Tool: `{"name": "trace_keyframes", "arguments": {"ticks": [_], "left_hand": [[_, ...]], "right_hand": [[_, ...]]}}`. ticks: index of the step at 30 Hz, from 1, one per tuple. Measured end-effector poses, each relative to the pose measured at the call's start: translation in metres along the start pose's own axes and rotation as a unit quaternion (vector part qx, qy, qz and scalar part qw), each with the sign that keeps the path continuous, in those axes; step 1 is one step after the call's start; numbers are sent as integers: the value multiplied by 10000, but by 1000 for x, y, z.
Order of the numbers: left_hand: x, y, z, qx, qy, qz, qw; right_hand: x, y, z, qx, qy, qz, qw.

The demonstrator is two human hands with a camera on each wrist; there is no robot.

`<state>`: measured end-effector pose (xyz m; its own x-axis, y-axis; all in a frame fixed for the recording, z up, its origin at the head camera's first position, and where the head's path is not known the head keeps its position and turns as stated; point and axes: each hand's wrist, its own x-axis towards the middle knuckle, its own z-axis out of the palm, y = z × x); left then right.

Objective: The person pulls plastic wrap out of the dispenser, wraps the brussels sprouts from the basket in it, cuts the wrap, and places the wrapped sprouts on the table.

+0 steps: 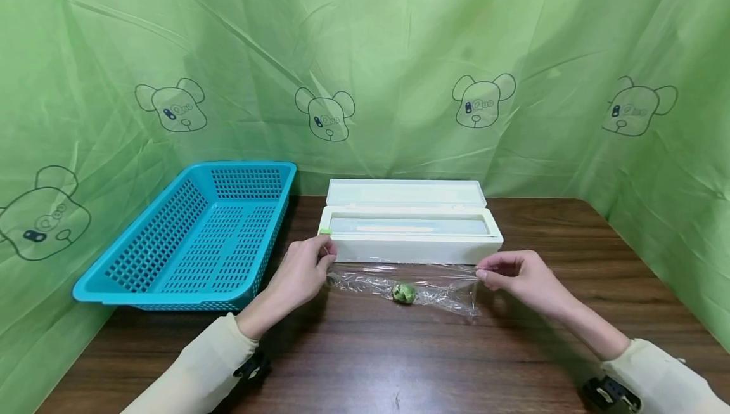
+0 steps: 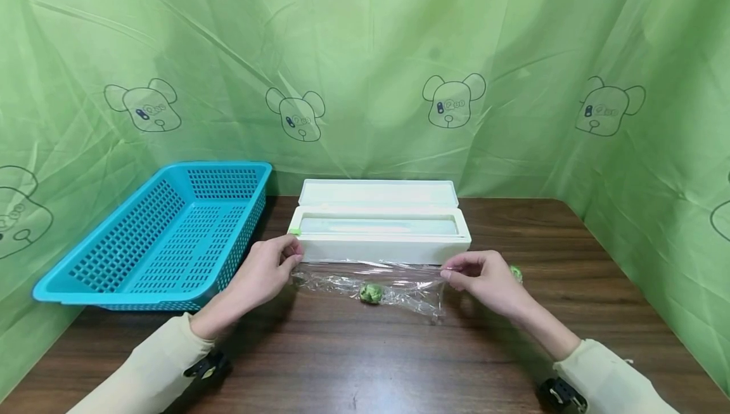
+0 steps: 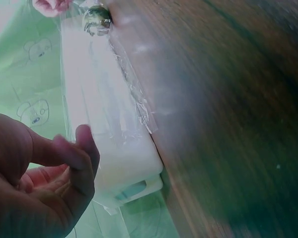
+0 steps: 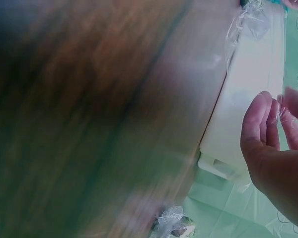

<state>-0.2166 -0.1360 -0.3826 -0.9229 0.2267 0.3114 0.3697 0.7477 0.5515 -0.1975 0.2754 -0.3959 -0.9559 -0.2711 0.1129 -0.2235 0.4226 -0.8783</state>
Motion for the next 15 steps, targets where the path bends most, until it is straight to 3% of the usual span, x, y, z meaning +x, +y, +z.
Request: {"name": "trace_keyframes", "arguments": {"ticks": [5, 9, 15], "left_hand": [[-1, 0, -1, -486, -329, -282, 9979], [-2, 0, -3, -1189, -541, -632, 9894], [-1, -2, -9, -1780, -538, -955, 9779]], "right_hand": [[-7, -1, -1, -551, -22, 9, 9985], [-12, -2, 0, -732, -96, -38, 9973], [-19, -5, 3, -912, -145, -1, 9957]]}}
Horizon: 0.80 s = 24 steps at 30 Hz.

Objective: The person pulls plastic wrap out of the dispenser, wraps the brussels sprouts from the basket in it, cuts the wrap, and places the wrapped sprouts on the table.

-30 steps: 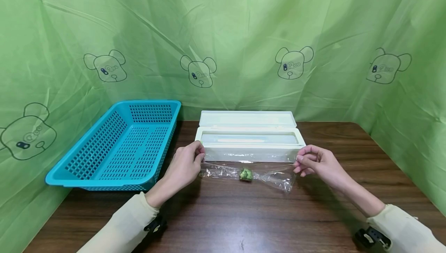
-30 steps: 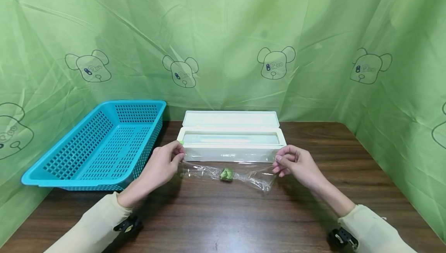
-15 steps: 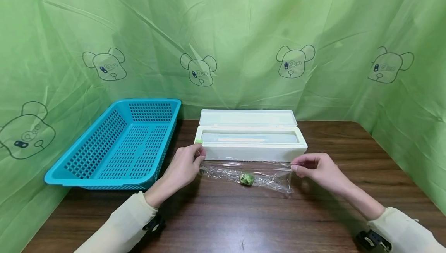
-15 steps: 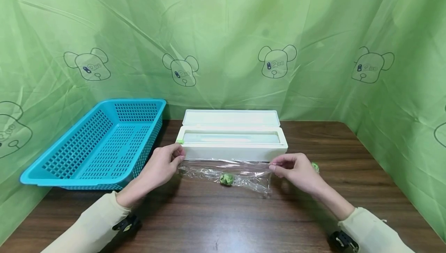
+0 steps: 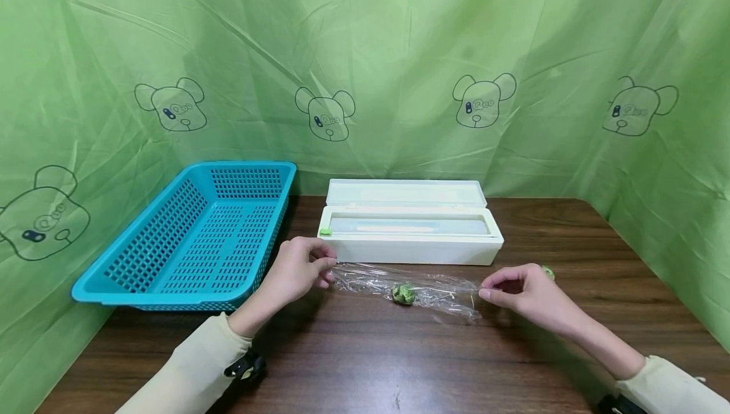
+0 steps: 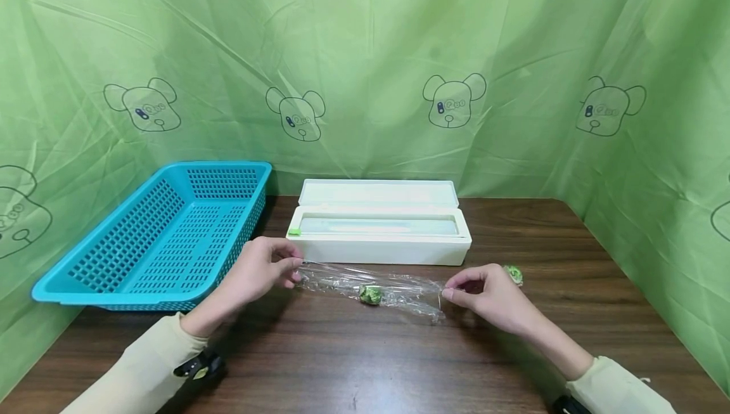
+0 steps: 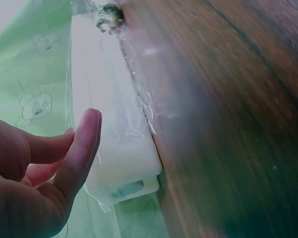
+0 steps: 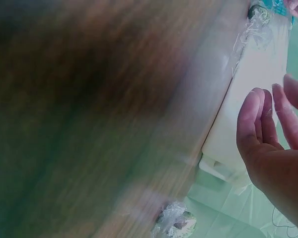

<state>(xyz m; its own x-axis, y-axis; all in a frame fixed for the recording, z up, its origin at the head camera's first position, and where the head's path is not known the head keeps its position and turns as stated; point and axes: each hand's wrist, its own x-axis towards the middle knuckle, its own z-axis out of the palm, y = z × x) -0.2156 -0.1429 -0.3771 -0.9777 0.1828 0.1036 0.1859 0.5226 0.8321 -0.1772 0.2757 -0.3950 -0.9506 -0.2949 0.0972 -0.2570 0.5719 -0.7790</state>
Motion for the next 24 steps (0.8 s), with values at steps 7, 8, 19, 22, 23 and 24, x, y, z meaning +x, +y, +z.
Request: {"name": "trace_keyframes", "arguments": {"ticks": [7, 8, 19, 22, 23, 24], "left_hand": [[1, 3, -1, -10, 151, 42, 9999], [1, 4, -1, 30, 161, 45, 9999], [3, 3, 0, 471, 183, 334, 9982], [6, 0, 4, 783, 206, 622, 9948], [7, -2, 5, 913, 224, 724, 9929], [9, -3, 7, 1061, 238, 834, 9906]], "right_hand": [[0, -2, 2, -236, 223, -22, 9995], [0, -2, 2, -297, 257, -45, 9992], [2, -5, 9, -630, 161, -731, 9952], [1, -5, 12, -675, 76, -751, 9949], [1, -5, 13, -704, 54, -746, 9947], [0, -5, 14, -740, 40, -742, 9945]]}}
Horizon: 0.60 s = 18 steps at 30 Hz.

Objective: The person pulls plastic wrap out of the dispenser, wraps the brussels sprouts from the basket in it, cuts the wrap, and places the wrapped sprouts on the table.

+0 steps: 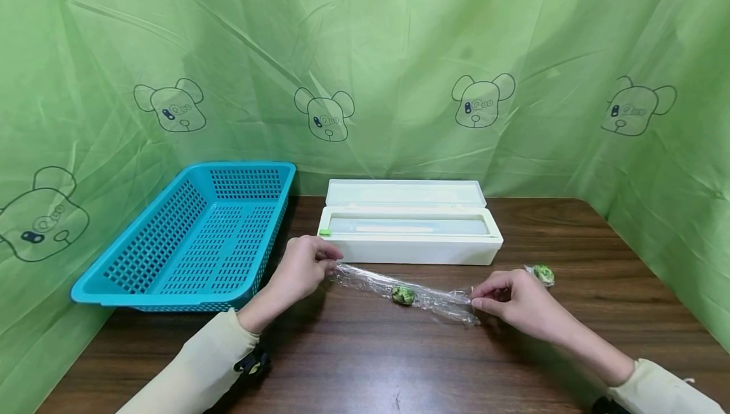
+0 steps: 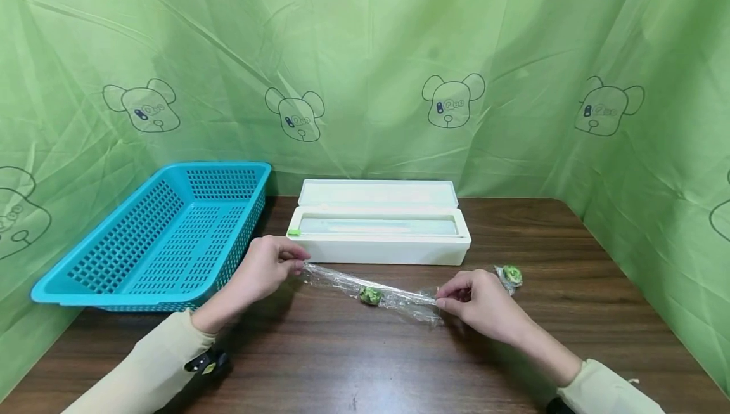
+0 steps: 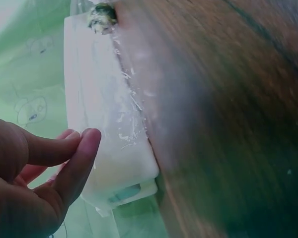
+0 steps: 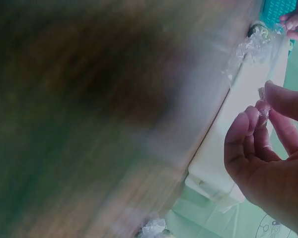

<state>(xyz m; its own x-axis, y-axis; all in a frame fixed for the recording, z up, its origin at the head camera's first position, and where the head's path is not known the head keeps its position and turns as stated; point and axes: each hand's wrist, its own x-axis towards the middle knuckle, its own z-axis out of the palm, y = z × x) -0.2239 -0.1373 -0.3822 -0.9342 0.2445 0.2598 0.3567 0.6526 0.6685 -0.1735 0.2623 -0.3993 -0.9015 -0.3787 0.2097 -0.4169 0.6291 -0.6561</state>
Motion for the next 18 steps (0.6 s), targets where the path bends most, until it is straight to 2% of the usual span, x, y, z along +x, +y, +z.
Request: {"name": "trace_keyframes", "arguments": {"ticks": [3, 10, 14, 16, 18], "left_hand": [[3, -3, 6, 423, -35, 214, 9989], [8, -3, 17, 1070, -327, 405, 9929], [7, -3, 23, 1263, -349, 639, 9893], [5, -2, 25, 1307, -414, 667, 9883], [2, 1, 25, 1397, -545, 565, 9871]], "right_hand": [[-2, 0, 3, -57, -79, -12, 10000], [-6, 2, 8, 20, -384, -198, 9991], [-7, 3, 11, -58, -467, -388, 9981], [-8, 3, 12, -132, -463, -461, 9978], [-8, 2, 12, -218, -422, -470, 9978]]}}
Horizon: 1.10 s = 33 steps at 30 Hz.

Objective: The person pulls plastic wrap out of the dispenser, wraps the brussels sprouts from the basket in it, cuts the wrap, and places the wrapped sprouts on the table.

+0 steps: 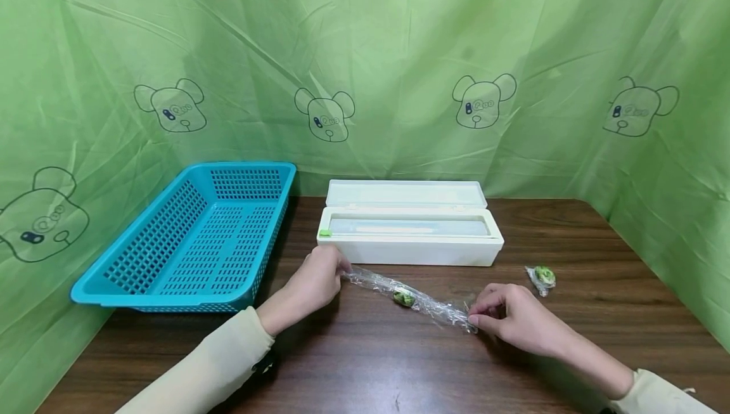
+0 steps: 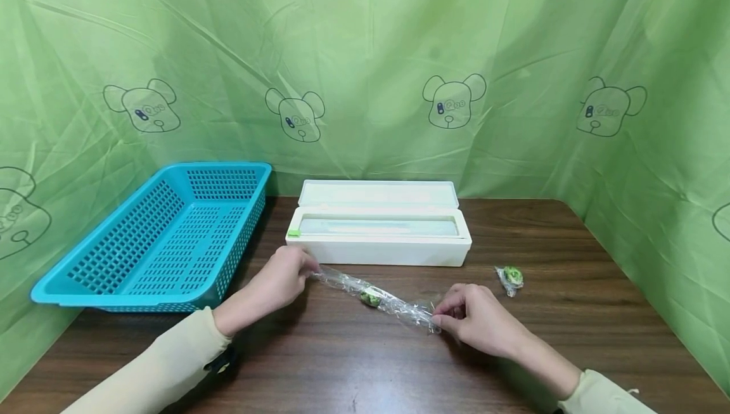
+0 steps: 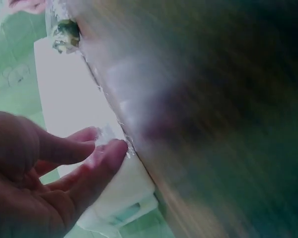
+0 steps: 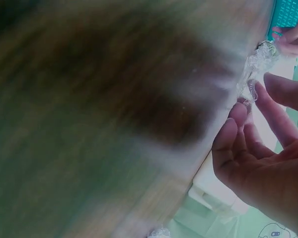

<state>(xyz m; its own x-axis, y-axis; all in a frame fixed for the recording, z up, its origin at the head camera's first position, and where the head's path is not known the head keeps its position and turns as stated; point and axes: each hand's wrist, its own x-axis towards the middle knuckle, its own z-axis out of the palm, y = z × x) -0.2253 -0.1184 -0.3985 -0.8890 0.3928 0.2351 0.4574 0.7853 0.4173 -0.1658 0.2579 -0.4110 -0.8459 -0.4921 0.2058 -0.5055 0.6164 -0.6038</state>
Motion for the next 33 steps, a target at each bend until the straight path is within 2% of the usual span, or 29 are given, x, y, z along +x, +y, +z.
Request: {"name": "trace_keyframes", "arguments": {"ticks": [3, 6, 8, 11, 13, 15, 19, 22, 26, 33], "left_hand": [[-5, 7, -3, 191, -241, -187, 9994], [-12, 17, -8, 459, -231, -172, 9985], [-16, 26, -12, 551, -35, 108, 9984], [-17, 43, -15, 511, 172, 700, 9961], [-13, 53, -11, 372, 87, 1021, 9940], [-5, 60, -5, 231, -104, 1178, 9927], [12, 63, 7, 11, -430, 1077, 9933], [19, 61, 12, -133, -563, 941, 9939], [21, 60, 18, -296, -764, 806, 9934], [19, 59, 24, -409, -1050, 520, 9923]], "right_hand": [[0, -3, -1, -149, 185, 103, 9997], [1, -7, -4, -472, 472, 233, 9975], [5, -12, -6, -697, 667, 266, 9950], [14, -24, -8, -829, 836, 186, 9929], [23, -35, -6, -640, 764, 144, 9949], [34, -46, 0, -383, 583, 113, 9975], [53, -57, 20, 135, 197, 224, 9995], [61, -57, 34, 332, 145, 272, 9990], [65, -52, 44, 347, 199, 370, 9985], [68, -46, 49, 376, 213, 388, 9983]]}}
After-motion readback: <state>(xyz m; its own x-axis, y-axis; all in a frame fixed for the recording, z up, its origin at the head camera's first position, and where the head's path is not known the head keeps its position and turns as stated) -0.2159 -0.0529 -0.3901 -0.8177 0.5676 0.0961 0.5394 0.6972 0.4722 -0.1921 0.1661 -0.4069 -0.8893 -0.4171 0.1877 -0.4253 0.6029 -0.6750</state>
